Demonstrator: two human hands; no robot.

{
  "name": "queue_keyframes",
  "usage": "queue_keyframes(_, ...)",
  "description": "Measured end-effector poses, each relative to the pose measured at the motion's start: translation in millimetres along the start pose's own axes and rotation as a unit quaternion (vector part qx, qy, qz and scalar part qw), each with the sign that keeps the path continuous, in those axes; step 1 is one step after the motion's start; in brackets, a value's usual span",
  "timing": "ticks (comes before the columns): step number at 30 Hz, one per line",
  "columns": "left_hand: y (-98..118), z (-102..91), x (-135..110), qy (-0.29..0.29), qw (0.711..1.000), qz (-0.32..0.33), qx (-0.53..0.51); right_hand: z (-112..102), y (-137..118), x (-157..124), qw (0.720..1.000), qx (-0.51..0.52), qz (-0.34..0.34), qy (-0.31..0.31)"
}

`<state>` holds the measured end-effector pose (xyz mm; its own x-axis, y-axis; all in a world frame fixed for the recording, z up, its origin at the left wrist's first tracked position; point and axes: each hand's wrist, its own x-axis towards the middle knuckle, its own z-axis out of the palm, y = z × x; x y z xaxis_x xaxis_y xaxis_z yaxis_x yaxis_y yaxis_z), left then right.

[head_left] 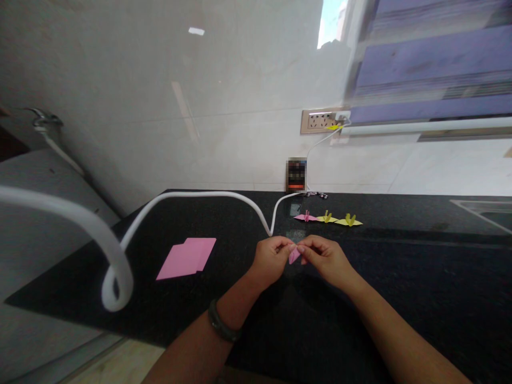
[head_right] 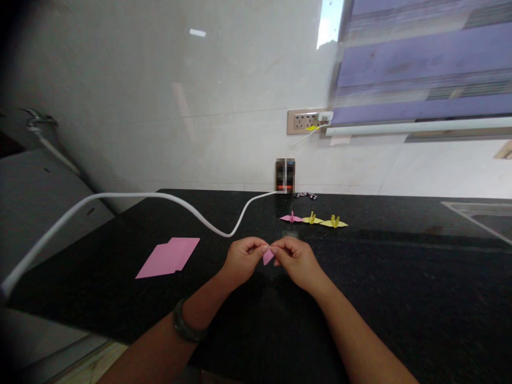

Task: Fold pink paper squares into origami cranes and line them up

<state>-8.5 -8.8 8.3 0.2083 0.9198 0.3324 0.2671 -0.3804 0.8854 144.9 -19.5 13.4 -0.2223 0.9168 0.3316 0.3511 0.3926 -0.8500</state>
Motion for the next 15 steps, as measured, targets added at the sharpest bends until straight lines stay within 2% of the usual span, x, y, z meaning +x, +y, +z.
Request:
queue_keyframes(12,-2.5,-0.6,1.2,-0.043,0.998,-0.024,-0.028,2.8,3.5,-1.5,0.999,-0.036,-0.016,0.02)
queue_keyframes(15,-5.3,-0.8,2.8,-0.031,0.999,-0.019,-0.003,0.6,4.7,-0.3,0.997,-0.068,-0.032,0.024)
